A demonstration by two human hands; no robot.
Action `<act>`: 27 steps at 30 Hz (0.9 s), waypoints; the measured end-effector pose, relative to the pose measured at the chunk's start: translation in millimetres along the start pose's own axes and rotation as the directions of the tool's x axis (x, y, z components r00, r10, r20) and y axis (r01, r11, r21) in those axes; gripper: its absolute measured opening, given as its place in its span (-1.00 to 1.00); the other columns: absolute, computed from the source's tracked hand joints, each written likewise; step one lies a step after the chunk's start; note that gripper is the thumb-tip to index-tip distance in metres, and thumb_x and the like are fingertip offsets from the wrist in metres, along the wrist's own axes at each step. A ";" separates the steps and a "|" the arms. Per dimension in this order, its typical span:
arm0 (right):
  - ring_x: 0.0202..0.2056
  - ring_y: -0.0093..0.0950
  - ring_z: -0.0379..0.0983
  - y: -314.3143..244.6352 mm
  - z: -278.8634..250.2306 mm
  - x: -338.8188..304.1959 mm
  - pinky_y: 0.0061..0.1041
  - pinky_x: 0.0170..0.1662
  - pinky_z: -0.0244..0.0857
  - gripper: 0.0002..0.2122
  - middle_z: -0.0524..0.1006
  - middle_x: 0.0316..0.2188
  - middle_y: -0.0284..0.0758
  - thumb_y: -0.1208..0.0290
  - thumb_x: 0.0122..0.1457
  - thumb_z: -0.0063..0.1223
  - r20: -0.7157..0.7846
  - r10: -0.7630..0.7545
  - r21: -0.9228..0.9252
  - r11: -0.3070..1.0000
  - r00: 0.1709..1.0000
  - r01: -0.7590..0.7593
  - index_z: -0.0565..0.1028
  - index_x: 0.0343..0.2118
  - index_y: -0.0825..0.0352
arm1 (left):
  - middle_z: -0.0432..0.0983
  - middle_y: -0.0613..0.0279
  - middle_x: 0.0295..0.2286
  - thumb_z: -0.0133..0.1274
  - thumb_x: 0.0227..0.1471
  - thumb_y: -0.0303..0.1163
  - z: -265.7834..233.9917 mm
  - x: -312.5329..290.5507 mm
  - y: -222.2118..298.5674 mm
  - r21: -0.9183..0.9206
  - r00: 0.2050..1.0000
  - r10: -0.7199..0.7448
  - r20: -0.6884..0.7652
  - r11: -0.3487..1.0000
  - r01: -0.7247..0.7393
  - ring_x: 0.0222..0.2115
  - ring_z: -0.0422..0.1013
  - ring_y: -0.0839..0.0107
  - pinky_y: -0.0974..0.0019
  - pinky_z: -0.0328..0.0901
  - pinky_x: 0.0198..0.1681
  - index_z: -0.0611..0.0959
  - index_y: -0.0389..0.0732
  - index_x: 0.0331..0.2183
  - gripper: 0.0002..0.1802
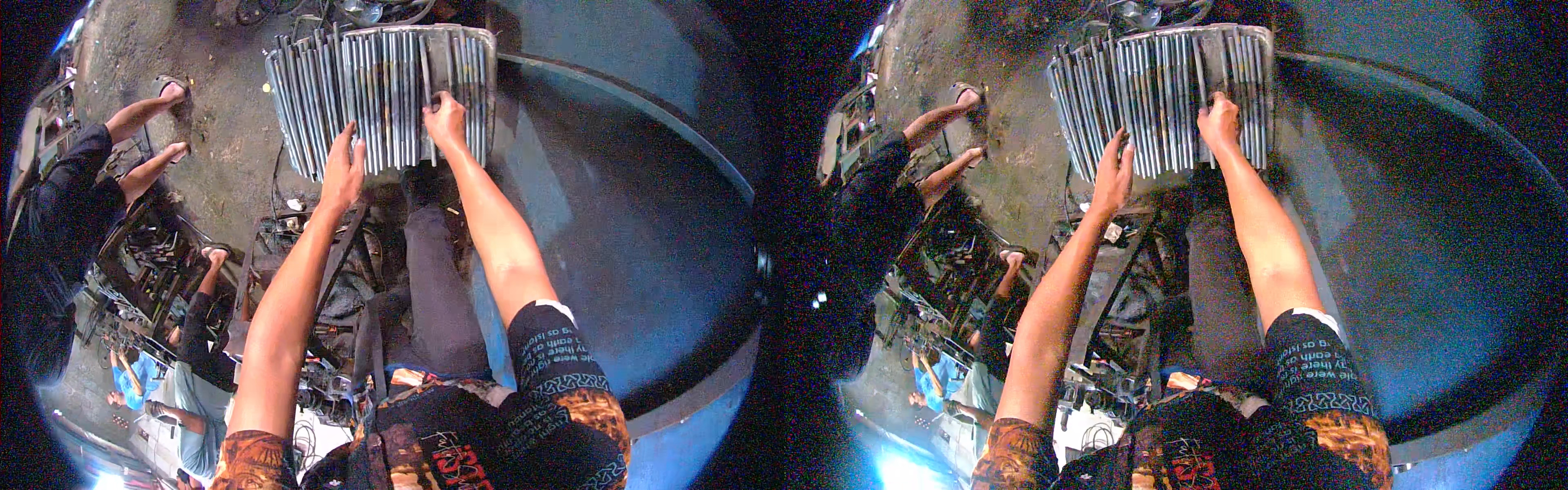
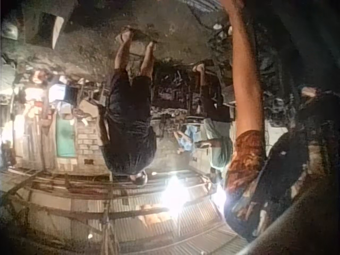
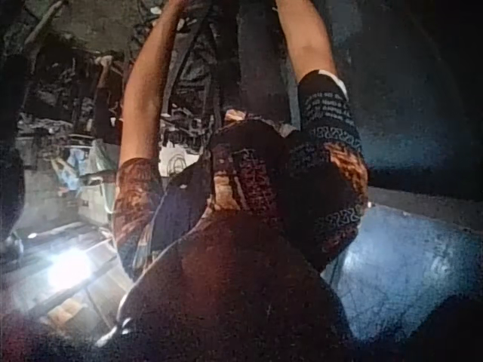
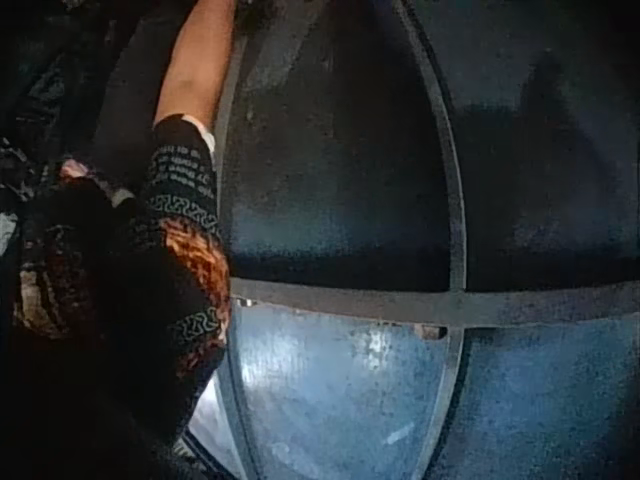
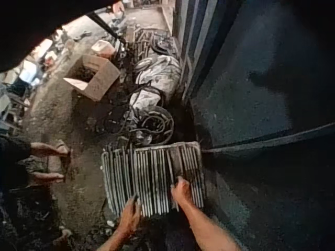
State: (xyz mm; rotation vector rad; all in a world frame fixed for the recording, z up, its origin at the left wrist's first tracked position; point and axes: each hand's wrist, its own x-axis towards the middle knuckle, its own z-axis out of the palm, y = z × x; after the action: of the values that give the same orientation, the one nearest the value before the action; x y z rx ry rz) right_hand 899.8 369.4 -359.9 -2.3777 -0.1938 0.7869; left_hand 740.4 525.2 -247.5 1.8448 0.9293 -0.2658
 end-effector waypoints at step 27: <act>-0.31 -0.45 0.47 -37.3 -58.5 -26.6 -0.39 -0.22 0.39 -0.74 0.56 -0.25 -0.24 0.46 0.24 -0.06 0.380 0.090 0.799 0.469 0.921 -0.376 0.42 -0.06 0.45 | 0.33 -0.19 0.06 -0.16 0.26 -0.18 -44.0 -48.0 24.5 0.088 0.996 -0.007 -0.088 0.996 0.015 0.10 0.27 0.00 0.16 0.14 0.17 0.27 -0.36 0.16 -0.43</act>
State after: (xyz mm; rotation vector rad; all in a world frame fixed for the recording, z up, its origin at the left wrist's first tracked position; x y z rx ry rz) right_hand 914.2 360.7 -287.5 -1.3002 0.3752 1.0426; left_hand 715.2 535.2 -183.4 1.9461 1.0024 -0.2371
